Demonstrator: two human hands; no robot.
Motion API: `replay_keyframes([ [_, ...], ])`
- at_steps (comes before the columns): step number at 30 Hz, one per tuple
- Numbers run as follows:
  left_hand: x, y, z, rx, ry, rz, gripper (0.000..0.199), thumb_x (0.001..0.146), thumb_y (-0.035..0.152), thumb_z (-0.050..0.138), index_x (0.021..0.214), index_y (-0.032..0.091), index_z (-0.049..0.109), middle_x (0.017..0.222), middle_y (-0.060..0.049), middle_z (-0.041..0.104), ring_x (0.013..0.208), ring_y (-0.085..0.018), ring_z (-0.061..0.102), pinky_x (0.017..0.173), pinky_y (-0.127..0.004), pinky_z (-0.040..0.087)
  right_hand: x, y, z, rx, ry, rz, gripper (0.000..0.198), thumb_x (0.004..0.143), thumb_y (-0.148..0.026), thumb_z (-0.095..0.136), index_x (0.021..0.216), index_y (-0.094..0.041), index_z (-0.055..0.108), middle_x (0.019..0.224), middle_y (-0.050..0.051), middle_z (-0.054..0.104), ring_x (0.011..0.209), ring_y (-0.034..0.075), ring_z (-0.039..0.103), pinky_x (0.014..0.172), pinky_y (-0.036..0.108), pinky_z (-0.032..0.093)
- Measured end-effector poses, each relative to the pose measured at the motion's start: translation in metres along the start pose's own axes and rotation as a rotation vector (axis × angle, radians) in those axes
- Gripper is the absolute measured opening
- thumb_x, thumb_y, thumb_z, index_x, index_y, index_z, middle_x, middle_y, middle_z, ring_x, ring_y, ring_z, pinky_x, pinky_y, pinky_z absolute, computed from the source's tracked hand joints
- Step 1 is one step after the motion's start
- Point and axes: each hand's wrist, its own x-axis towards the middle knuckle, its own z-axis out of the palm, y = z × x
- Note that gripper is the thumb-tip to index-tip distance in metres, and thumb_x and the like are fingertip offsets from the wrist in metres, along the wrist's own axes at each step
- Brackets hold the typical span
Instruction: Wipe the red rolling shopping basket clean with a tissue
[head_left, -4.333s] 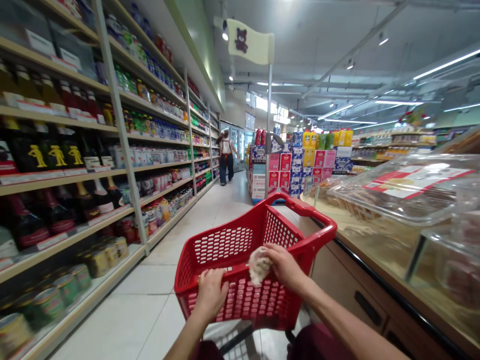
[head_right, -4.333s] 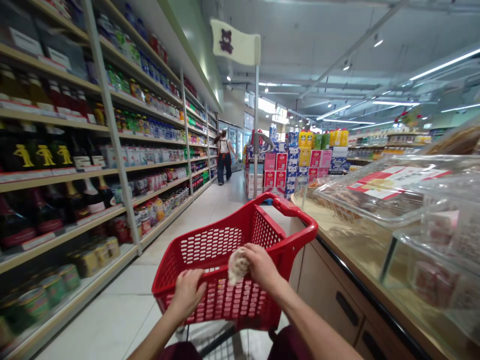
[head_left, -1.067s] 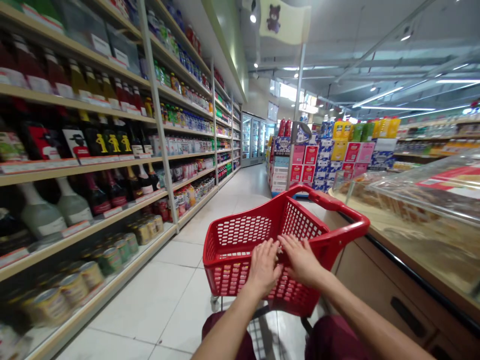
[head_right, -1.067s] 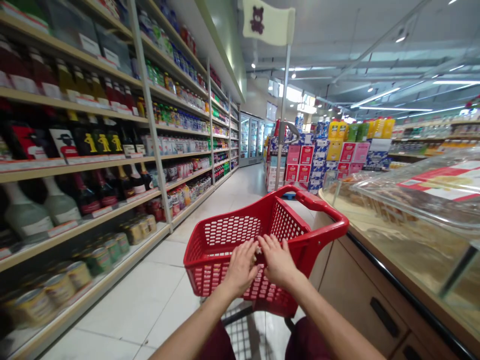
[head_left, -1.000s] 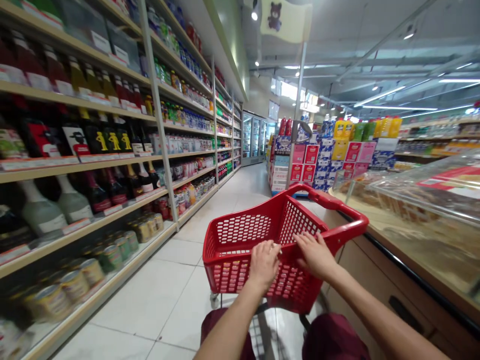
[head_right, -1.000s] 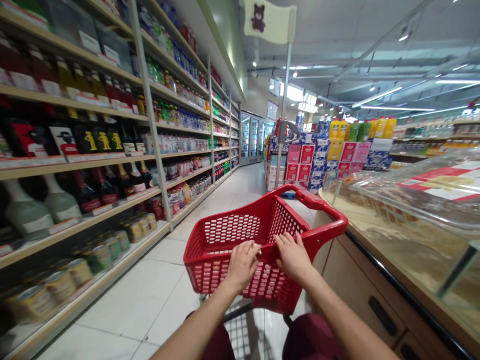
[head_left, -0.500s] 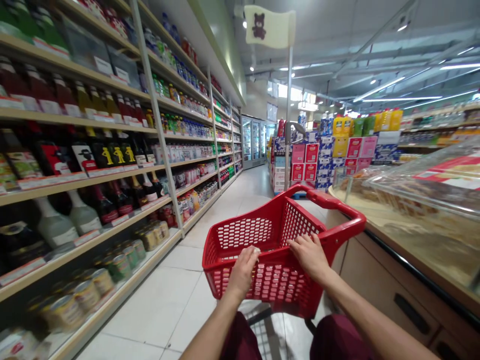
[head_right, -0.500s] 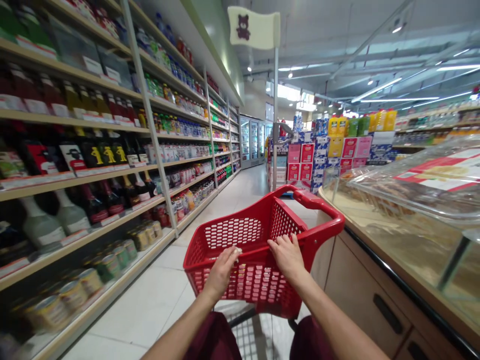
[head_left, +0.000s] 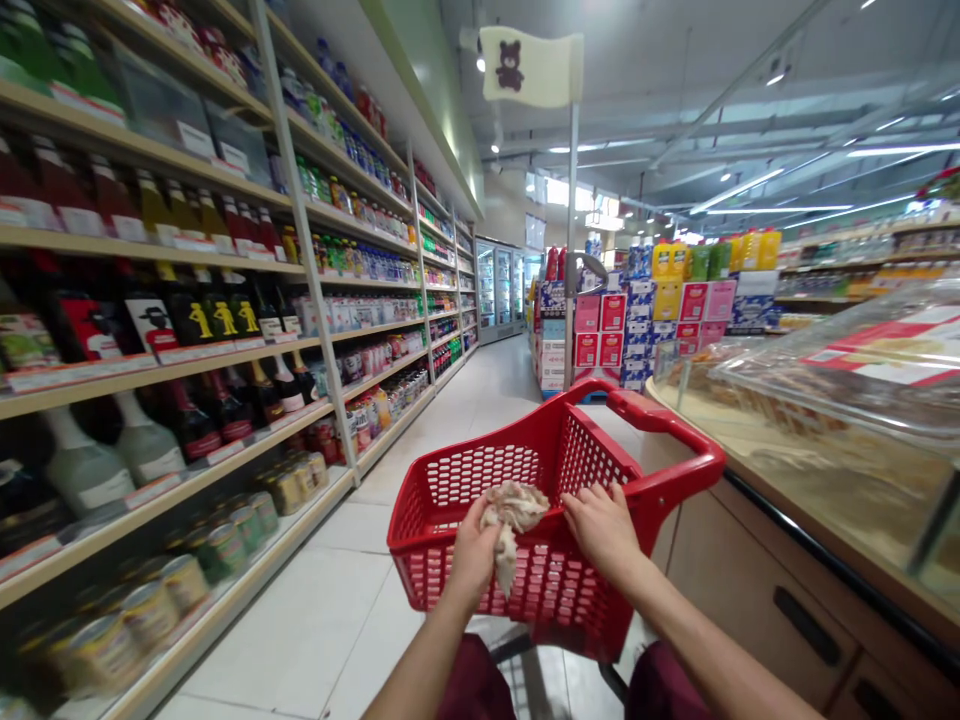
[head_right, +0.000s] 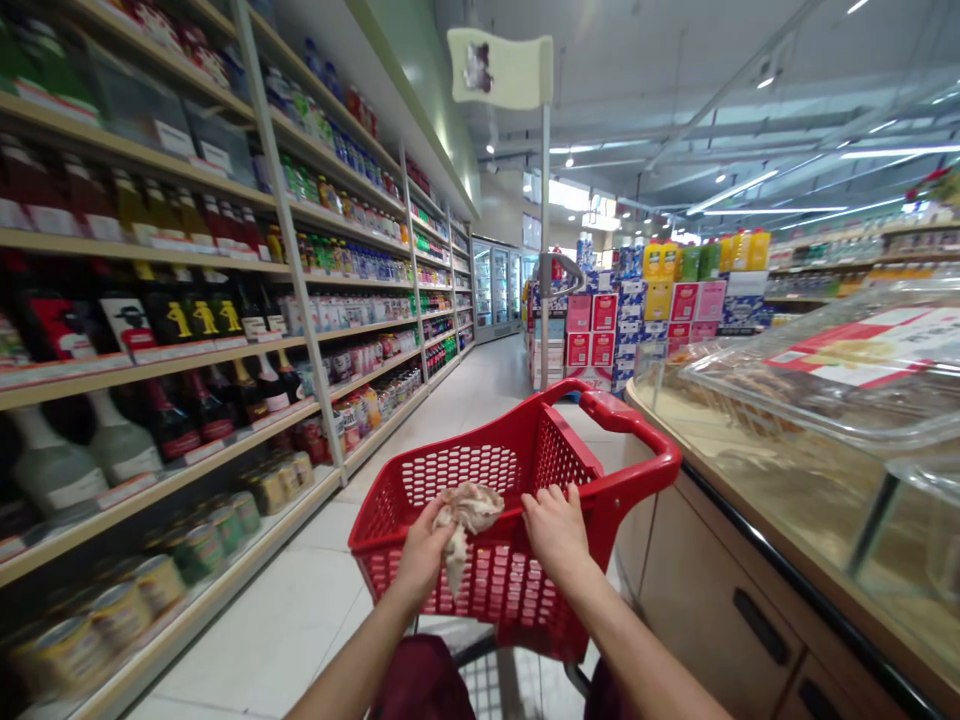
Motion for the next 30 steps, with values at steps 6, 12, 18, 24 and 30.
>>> replay_keyframes([
  [6,-0.013,0.015,0.023,-0.458,-0.091,-0.208,0.055,0.053,0.014,0.06,0.107,0.02,0.051,0.08,0.002,0.063,0.054,-0.005,0.053,0.051,-0.017,0.04,0.004,-0.019,-0.009,0.79,0.037,0.043,0.041,0.085,-0.035,0.036,0.122,-0.02,0.043,0.112,0.008,0.058,0.096,0.02,0.056,0.084,0.037,0.042],
  [12,-0.009,0.014,0.022,-0.507,-0.045,-0.261,0.029,0.064,0.031,0.057,0.089,0.016,0.056,0.071,0.0,0.061,0.066,-0.012,0.059,0.062,-0.024,0.047,-0.019,-0.064,0.014,0.927,0.158,-0.231,0.035,0.083,-0.019,0.038,0.115,-0.026,0.051,0.121,0.004,0.051,0.115,0.018,0.043,0.096,0.039,0.035],
  [18,-0.028,0.028,0.012,-0.415,-0.304,-0.351,0.045,0.075,0.053,0.038,0.093,0.016,0.057,0.09,-0.007,0.063,0.091,-0.021,0.057,0.08,-0.036,0.045,-0.033,-0.07,0.02,0.657,0.076,-0.195,0.056,0.074,-0.02,0.053,0.127,-0.022,0.037,0.134,0.009,0.036,0.123,0.023,0.031,0.097,0.043,0.033],
  [24,-0.027,0.011,-0.02,0.493,-0.15,0.061,0.048,0.071,0.041,0.047,0.115,0.021,0.045,0.125,-0.007,0.047,0.12,-0.022,0.036,0.1,-0.043,0.025,-0.027,0.034,-0.019,0.408,0.448,-0.15,0.036,0.084,-0.012,0.035,0.112,-0.021,0.056,0.122,0.008,0.05,0.122,0.02,0.033,0.1,0.041,0.032],
  [30,-0.014,-0.029,-0.041,1.153,-0.11,0.359,0.046,0.065,0.018,0.046,0.111,0.017,0.048,0.121,-0.009,0.051,0.118,-0.024,0.037,0.102,-0.049,0.017,-0.092,0.075,0.028,0.426,0.42,-0.129,0.03,0.082,-0.017,0.044,0.106,-0.023,0.06,0.111,0.004,0.059,0.118,0.021,0.04,0.096,0.038,0.039],
])
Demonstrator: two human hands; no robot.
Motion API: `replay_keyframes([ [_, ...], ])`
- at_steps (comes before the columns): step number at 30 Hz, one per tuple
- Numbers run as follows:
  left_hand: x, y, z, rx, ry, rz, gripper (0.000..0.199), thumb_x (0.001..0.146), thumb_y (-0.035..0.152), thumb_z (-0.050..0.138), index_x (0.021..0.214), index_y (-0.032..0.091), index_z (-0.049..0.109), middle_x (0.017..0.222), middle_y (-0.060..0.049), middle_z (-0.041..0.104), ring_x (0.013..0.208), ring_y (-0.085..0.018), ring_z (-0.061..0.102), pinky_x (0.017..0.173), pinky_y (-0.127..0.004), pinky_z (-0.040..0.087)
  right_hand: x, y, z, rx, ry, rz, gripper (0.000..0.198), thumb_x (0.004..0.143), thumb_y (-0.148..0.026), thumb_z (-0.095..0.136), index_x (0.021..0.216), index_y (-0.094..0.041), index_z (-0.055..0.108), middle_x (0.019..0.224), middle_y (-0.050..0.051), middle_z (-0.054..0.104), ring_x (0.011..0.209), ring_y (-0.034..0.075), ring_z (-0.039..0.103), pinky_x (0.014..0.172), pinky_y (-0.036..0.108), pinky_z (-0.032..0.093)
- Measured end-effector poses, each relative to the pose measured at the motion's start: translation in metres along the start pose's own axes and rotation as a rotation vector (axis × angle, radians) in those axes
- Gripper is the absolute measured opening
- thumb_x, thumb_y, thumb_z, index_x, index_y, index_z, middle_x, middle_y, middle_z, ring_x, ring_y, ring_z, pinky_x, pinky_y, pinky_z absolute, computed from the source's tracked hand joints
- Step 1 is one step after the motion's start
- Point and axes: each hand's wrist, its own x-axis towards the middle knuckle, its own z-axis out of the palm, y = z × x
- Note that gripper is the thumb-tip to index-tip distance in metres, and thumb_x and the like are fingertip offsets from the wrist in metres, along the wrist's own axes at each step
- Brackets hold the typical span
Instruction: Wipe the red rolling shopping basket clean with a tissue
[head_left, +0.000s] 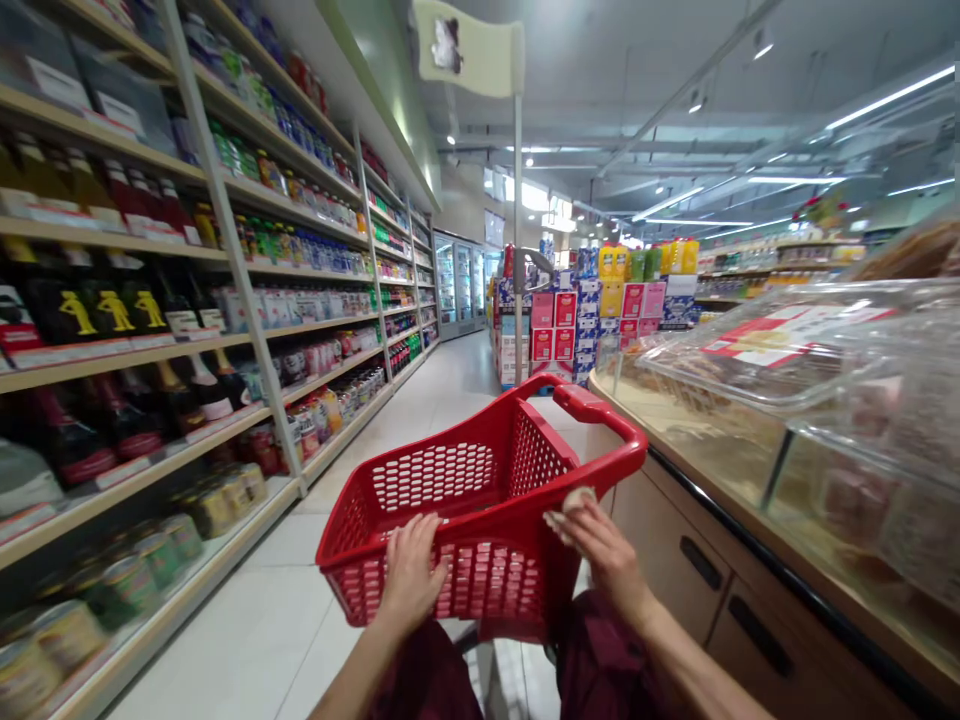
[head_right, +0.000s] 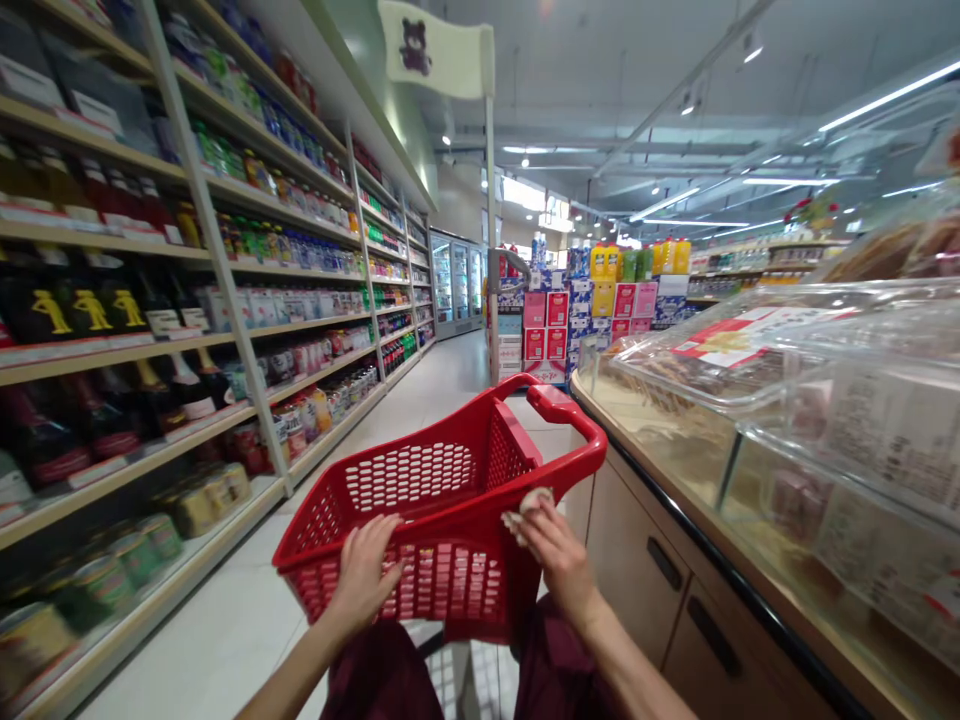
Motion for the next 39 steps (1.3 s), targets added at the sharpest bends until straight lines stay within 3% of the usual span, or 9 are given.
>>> replay_keyframes([
  [4,0.004,0.018,0.0,-0.088,-0.011,-0.035,0.045,0.063,0.014,0.045,0.108,0.016,0.05,0.122,-0.01,0.049,0.119,-0.025,0.035,0.102,-0.05,0.014,-0.023,-0.025,0.02,0.258,-0.243,0.193,0.027,0.076,-0.015,0.046,0.093,-0.023,0.065,0.1,0.005,0.064,0.098,0.02,0.056,0.085,0.034,0.047],
  [8,0.001,0.079,0.006,-0.611,-0.113,-0.005,0.057,0.064,0.022,0.054,0.119,0.019,0.04,0.133,-0.01,0.036,0.122,-0.022,0.031,0.101,-0.041,0.022,0.021,-0.064,0.005,0.612,-0.092,0.596,0.027,0.073,-0.019,0.046,0.093,-0.019,0.063,0.095,0.007,0.065,0.088,0.02,0.06,0.081,0.035,0.047],
  [11,-0.004,0.12,0.012,-1.091,-0.412,-0.122,0.056,0.06,0.03,0.061,0.112,0.016,0.045,0.108,-0.01,0.057,0.096,-0.021,0.054,0.083,-0.034,0.04,0.054,-0.081,-0.012,0.892,-0.052,0.737,0.025,0.07,-0.03,0.054,0.09,-0.017,0.062,0.086,0.005,0.066,0.076,0.019,0.061,0.071,0.031,0.048],
  [16,-0.01,0.128,-0.008,-1.283,-0.69,-0.33,0.026,0.056,0.028,0.064,0.076,0.013,0.056,0.07,0.0,0.06,0.063,-0.012,0.055,0.065,-0.025,0.041,0.066,-0.079,-0.02,0.996,0.173,0.972,0.03,0.059,-0.036,0.065,0.078,-0.015,0.057,0.062,-0.001,0.061,0.052,0.012,0.051,0.05,0.022,0.04],
  [25,-0.001,0.129,0.002,-1.325,-0.408,-0.434,0.022,0.055,0.027,0.062,0.071,0.014,0.056,0.058,0.001,0.058,0.053,-0.012,0.053,0.058,-0.026,0.041,0.094,-0.096,-0.013,0.971,0.187,0.871,0.044,0.059,-0.032,0.064,0.098,-0.017,0.051,0.06,-0.006,0.053,0.053,0.01,0.051,0.053,0.023,0.042],
  [28,0.006,0.114,-0.003,-1.432,-0.206,-0.485,0.031,0.056,0.027,0.06,0.084,0.015,0.057,0.072,-0.002,0.064,0.066,-0.016,0.058,0.066,-0.029,0.044,0.082,-0.091,-0.027,0.862,-0.024,0.801,0.025,0.062,-0.033,0.06,0.081,-0.016,0.057,0.051,-0.006,0.05,0.047,0.011,0.048,0.047,0.023,0.04],
  [33,0.012,0.108,-0.032,-0.992,-0.327,-0.157,0.023,0.055,0.013,0.049,0.074,0.016,0.063,0.071,-0.001,0.064,0.066,-0.014,0.056,0.064,-0.025,0.043,0.067,-0.086,-0.046,0.574,0.064,0.57,0.031,0.066,-0.031,0.059,0.094,-0.019,0.059,0.099,0.007,0.059,0.092,0.02,0.054,0.081,0.033,0.043],
  [36,0.015,0.121,-0.039,-0.787,-0.325,0.089,0.028,0.054,0.008,0.044,0.07,0.018,0.065,0.074,0.0,0.064,0.071,-0.014,0.056,0.068,-0.024,0.042,0.063,-0.092,-0.039,0.821,-0.154,0.565,0.057,0.06,-0.028,0.066,0.113,-0.021,0.049,0.113,0.006,0.055,0.103,0.021,0.05,0.088,0.035,0.04],
  [39,0.016,0.132,-0.036,-0.897,-0.185,-0.024,0.032,0.055,0.009,0.047,0.081,0.019,0.062,0.082,-0.001,0.064,0.078,-0.015,0.056,0.073,-0.025,0.043,0.053,-0.096,-0.025,1.114,-0.33,0.629,0.043,0.065,-0.026,0.061,0.107,-0.018,0.053,0.096,0.003,0.063,0.087,0.019,0.058,0.076,0.032,0.046],
])
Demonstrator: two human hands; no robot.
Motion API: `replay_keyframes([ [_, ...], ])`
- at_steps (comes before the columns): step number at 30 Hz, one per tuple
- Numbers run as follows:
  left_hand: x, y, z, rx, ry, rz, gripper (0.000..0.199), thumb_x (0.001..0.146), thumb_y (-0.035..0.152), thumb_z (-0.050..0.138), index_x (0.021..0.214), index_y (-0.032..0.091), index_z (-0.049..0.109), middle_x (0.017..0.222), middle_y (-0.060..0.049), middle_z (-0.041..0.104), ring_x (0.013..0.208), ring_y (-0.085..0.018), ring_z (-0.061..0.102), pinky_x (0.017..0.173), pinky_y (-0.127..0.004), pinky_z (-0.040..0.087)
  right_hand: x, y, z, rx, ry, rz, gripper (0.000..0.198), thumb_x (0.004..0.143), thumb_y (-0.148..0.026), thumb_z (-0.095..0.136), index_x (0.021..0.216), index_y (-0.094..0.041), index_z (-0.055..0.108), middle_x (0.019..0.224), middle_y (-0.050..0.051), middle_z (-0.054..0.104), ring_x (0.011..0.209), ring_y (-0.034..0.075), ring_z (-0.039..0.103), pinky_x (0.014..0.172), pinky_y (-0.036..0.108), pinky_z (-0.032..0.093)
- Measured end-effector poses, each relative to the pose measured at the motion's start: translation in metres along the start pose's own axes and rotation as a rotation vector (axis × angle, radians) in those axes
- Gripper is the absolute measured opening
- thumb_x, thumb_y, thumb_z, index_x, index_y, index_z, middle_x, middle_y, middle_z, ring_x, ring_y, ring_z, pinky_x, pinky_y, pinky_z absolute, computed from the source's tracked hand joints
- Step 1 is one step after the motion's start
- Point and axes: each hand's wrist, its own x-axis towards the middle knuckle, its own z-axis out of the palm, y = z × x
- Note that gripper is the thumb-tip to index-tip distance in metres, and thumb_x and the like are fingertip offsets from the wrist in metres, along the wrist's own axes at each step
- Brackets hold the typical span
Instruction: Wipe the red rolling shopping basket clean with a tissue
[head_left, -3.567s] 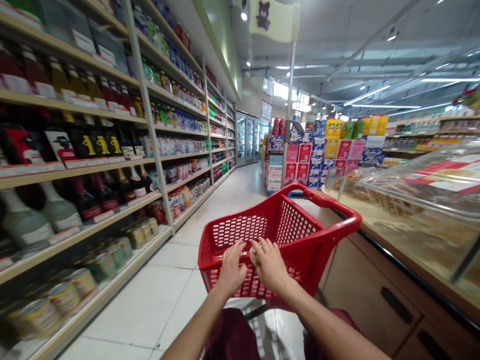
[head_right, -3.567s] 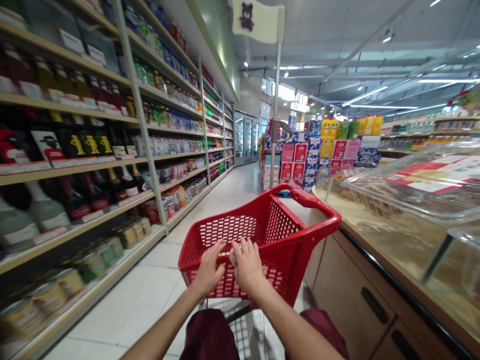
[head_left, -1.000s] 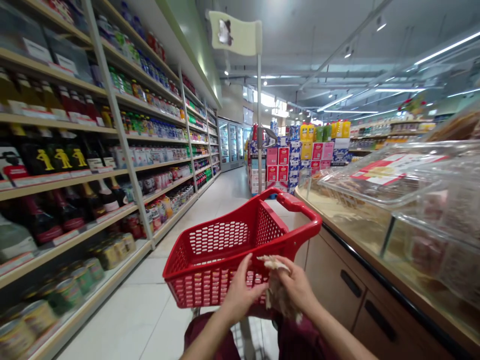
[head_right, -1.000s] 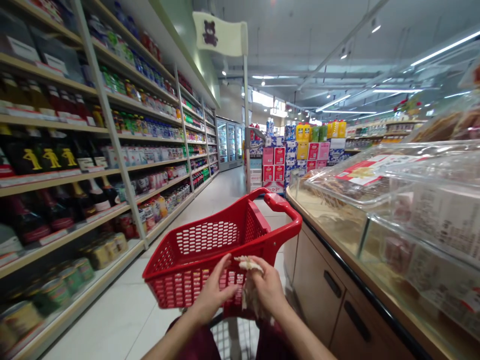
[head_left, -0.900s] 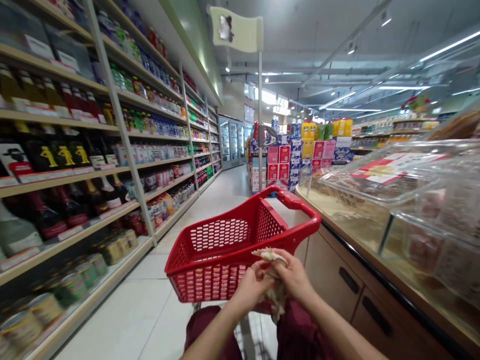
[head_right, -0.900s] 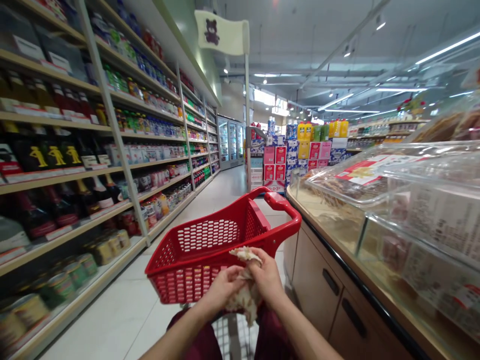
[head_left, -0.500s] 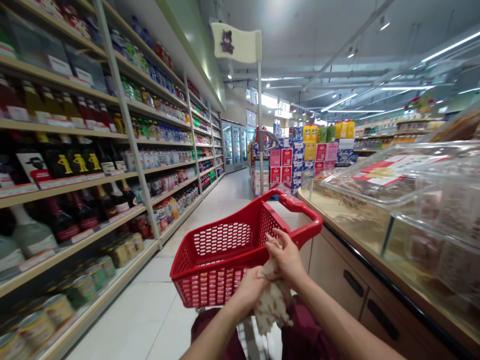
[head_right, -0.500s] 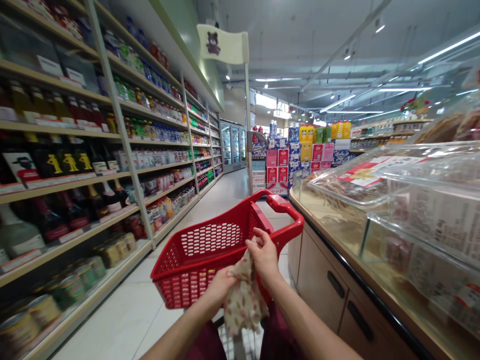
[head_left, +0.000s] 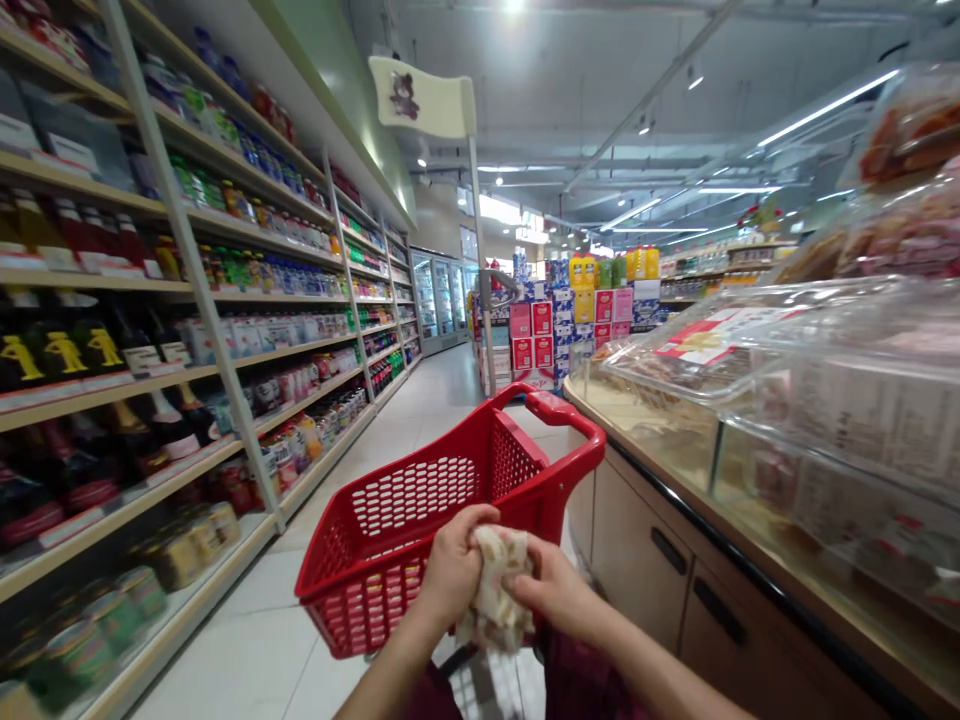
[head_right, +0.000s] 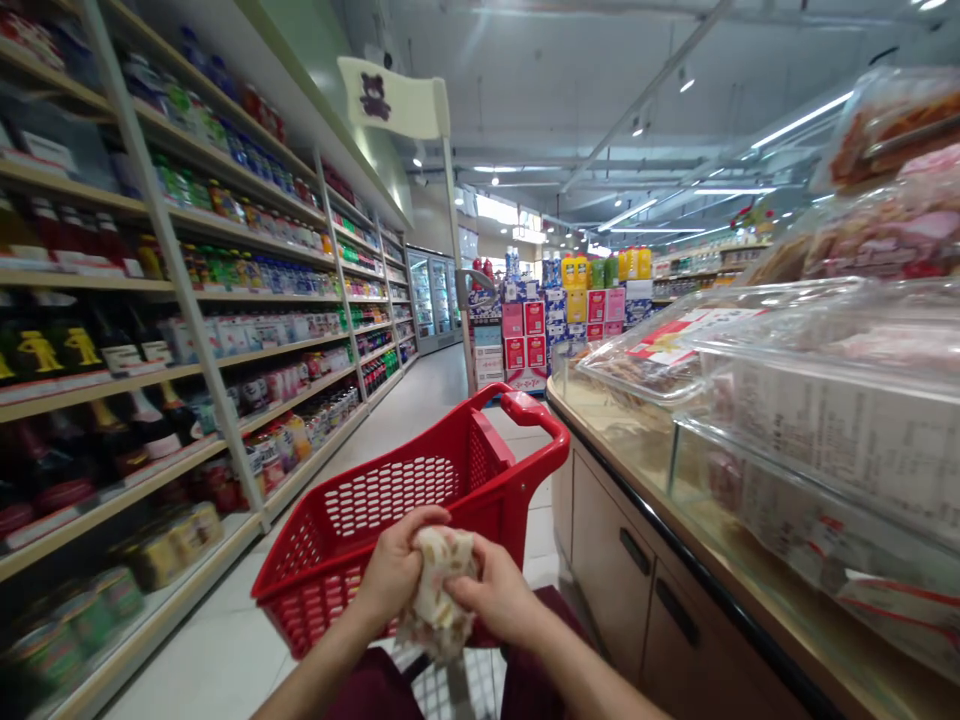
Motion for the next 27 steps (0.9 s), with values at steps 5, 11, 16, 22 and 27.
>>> replay_keyframes([
  [5,-0.011,-0.005,0.016,-0.638,-0.23,-0.399,0.037,0.067,0.031,0.055,0.102,0.02,0.052,0.093,-0.005,0.061,0.079,-0.017,0.058,0.07,-0.031,0.046,0.002,0.014,-0.005,-0.115,0.415,-0.122,0.017,0.072,-0.025,0.052,0.086,-0.016,0.057,0.076,0.001,0.061,0.071,0.014,0.056,0.066,0.025,0.045],
  [11,-0.01,-0.025,0.028,-0.666,0.003,-0.452,0.033,0.049,0.019,0.071,0.077,0.016,0.056,0.068,0.002,0.06,0.058,-0.01,0.055,0.055,-0.02,0.043,-0.007,0.014,-0.002,-0.624,0.436,-0.367,0.006,0.072,-0.024,0.055,0.068,-0.019,0.055,0.089,0.004,0.056,0.08,0.015,0.054,0.071,0.026,0.044],
  [16,-0.011,-0.03,0.019,-0.789,0.043,-0.561,0.022,0.055,0.026,0.065,0.071,0.015,0.056,0.065,0.0,0.06,0.056,-0.011,0.055,0.053,-0.023,0.044,-0.016,0.021,0.0,-0.938,0.213,-0.392,0.009,0.067,-0.023,0.059,0.076,-0.02,0.058,0.108,0.009,0.055,0.095,0.021,0.052,0.082,0.034,0.042],
  [22,-0.019,-0.025,0.029,-0.775,0.171,-0.467,0.033,0.05,0.017,0.066,0.081,0.016,0.054,0.069,0.002,0.061,0.061,-0.01,0.057,0.059,-0.022,0.045,-0.016,0.031,0.013,-0.421,0.289,-0.214,0.026,0.068,-0.016,0.052,0.092,-0.021,0.059,0.113,0.007,0.052,0.105,0.02,0.05,0.085,0.032,0.043],
  [27,-0.008,-0.025,0.047,-0.674,0.156,-0.297,0.031,0.055,0.022,0.061,0.085,0.017,0.052,0.078,-0.002,0.062,0.072,-0.015,0.059,0.07,-0.028,0.046,-0.012,0.031,0.009,-0.057,0.349,-0.158,0.047,0.073,-0.026,0.055,0.118,-0.02,0.046,0.113,0.008,0.057,0.1,0.021,0.055,0.086,0.036,0.044],
])
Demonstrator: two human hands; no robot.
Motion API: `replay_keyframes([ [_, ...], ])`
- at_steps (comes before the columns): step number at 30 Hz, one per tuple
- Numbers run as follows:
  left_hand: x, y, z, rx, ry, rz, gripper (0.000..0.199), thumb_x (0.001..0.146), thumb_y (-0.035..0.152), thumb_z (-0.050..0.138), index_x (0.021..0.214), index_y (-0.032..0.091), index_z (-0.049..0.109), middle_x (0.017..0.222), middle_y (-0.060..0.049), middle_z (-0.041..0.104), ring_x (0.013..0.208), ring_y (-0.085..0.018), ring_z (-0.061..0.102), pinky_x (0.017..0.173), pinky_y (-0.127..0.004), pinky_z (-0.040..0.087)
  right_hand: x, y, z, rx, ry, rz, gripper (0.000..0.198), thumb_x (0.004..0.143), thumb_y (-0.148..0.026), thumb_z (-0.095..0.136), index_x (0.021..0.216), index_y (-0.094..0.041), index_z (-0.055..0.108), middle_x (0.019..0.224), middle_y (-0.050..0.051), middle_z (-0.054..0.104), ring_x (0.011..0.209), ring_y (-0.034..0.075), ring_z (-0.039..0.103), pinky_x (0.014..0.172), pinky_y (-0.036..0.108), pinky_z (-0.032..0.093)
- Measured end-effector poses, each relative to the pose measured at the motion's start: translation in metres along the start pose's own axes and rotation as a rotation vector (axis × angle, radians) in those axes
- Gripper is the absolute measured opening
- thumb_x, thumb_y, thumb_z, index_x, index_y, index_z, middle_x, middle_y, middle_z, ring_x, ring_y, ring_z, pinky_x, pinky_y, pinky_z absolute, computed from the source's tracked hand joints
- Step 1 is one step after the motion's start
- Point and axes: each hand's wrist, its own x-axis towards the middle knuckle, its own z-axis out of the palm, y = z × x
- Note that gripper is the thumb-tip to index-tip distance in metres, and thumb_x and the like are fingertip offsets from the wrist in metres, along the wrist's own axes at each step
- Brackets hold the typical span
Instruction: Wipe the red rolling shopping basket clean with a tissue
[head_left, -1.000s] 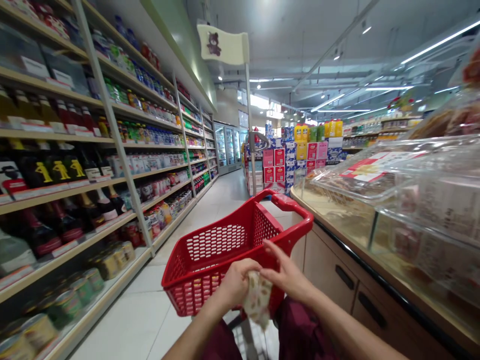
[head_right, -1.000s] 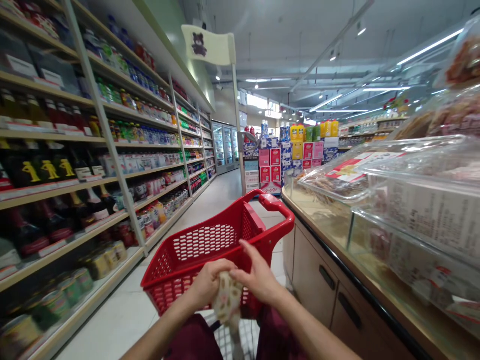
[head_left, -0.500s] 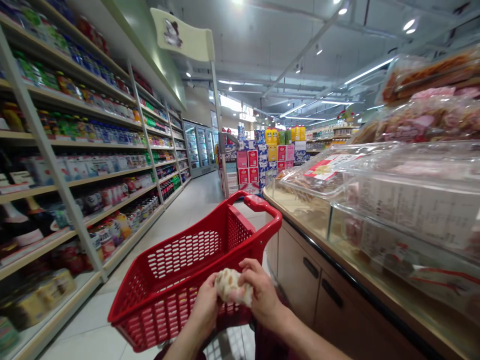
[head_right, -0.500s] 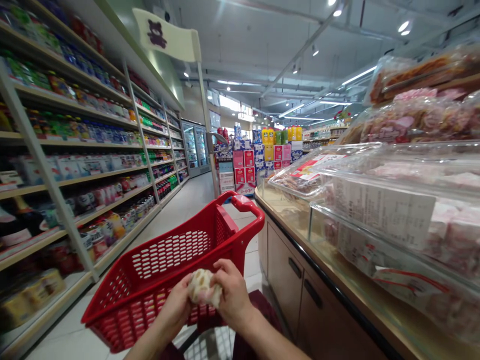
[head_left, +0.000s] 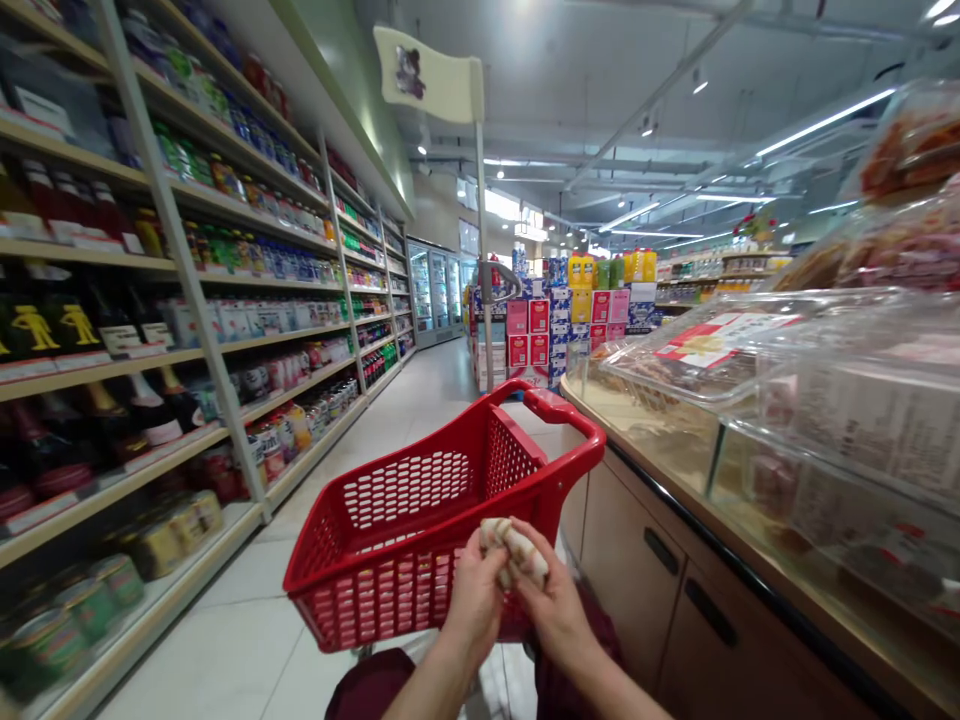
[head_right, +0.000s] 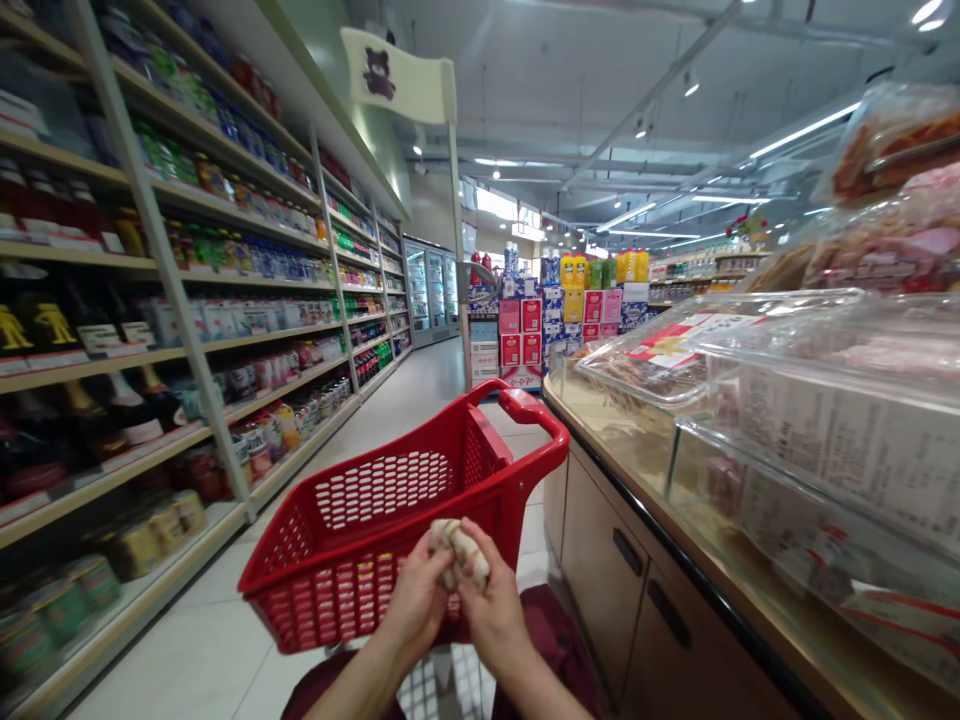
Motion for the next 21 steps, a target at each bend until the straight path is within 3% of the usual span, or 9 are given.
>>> replay_keyframes([
  [2,0.007,0.005,-0.014,0.274,0.016,0.134,0.033,0.058,0.023,0.059,0.089,0.017,0.052,0.091,-0.006,0.062,0.088,-0.02,0.058,0.081,-0.034,0.043,0.021,-0.01,-0.023,-0.121,0.153,-0.115,0.037,0.076,-0.025,0.05,0.112,-0.02,0.052,0.113,0.007,0.057,0.102,0.021,0.054,0.09,0.038,0.042],
  [5,0.02,0.018,-0.062,0.873,0.231,0.438,0.04,0.061,0.017,0.053,0.101,0.019,0.051,0.116,-0.008,0.052,0.114,-0.022,0.041,0.099,-0.04,0.027,0.061,-0.015,-0.069,-0.505,0.47,-0.465,0.035,0.078,-0.02,0.045,0.111,-0.023,0.055,0.129,0.004,0.043,0.119,0.021,0.038,0.102,0.043,0.026],
  [6,0.023,0.021,-0.081,1.064,0.305,0.466,0.042,0.061,0.015,0.05,0.103,0.019,0.05,0.119,-0.009,0.049,0.118,-0.024,0.036,0.101,-0.042,0.022,0.07,-0.009,-0.079,-0.613,0.491,-0.554,0.035,0.079,-0.018,0.043,0.11,-0.024,0.056,0.129,0.003,0.042,0.122,0.021,0.033,0.104,0.044,0.022],
  [10,0.032,0.021,-0.129,1.55,0.269,0.411,0.043,0.059,0.008,0.042,0.1,0.015,0.053,0.108,-0.009,0.057,0.108,-0.023,0.045,0.099,-0.041,0.023,0.053,0.049,-0.084,-0.839,0.08,-0.632,0.034,0.082,-0.013,0.037,0.104,-0.026,0.061,0.118,0.003,0.054,0.121,0.019,0.034,0.099,0.043,0.034],
  [12,0.036,0.018,-0.132,1.645,0.23,0.409,0.044,0.059,0.007,0.04,0.1,0.016,0.053,0.106,-0.008,0.058,0.105,-0.021,0.047,0.096,-0.038,0.026,0.03,0.074,-0.075,-0.891,-0.149,-0.585,0.034,0.082,-0.014,0.039,0.107,-0.027,0.059,0.117,0.003,0.055,0.117,0.019,0.04,0.093,0.04,0.042],
  [14,0.04,0.017,-0.128,1.678,0.216,0.384,0.046,0.058,0.007,0.04,0.101,0.016,0.053,0.106,-0.008,0.058,0.104,-0.021,0.048,0.093,-0.036,0.028,0.023,0.076,-0.073,-0.906,-0.206,-0.556,0.035,0.082,-0.014,0.04,0.109,-0.028,0.057,0.117,0.003,0.054,0.114,0.018,0.044,0.09,0.038,0.045],
  [18,0.05,0.017,-0.116,1.662,0.185,0.331,0.047,0.059,0.007,0.039,0.103,0.016,0.052,0.108,-0.007,0.058,0.105,-0.02,0.047,0.092,-0.035,0.028,0.06,0.042,-0.09,-0.871,0.193,-0.621,0.037,0.082,-0.012,0.036,0.11,-0.026,0.057,0.124,0.003,0.048,0.12,0.02,0.036,0.099,0.045,0.034],
  [20,0.054,0.017,-0.112,1.651,0.17,0.324,0.046,0.059,0.008,0.038,0.102,0.017,0.053,0.107,-0.006,0.058,0.104,-0.019,0.047,0.092,-0.034,0.028,0.076,0.04,-0.098,-0.87,0.25,-0.64,0.036,0.082,-0.011,0.036,0.108,-0.025,0.058,0.123,0.003,0.049,0.12,0.02,0.035,0.101,0.044,0.031],
  [21,0.055,0.017,-0.111,1.646,0.164,0.325,0.046,0.059,0.008,0.038,0.101,0.017,0.053,0.106,-0.005,0.059,0.103,-0.019,0.048,0.092,-0.034,0.028,0.077,0.047,-0.1,-0.875,0.202,-0.626,0.036,0.082,-0.011,0.036,0.106,-0.025,0.059,0.12,0.003,0.051,0.119,0.019,0.037,0.1,0.043,0.033],
])
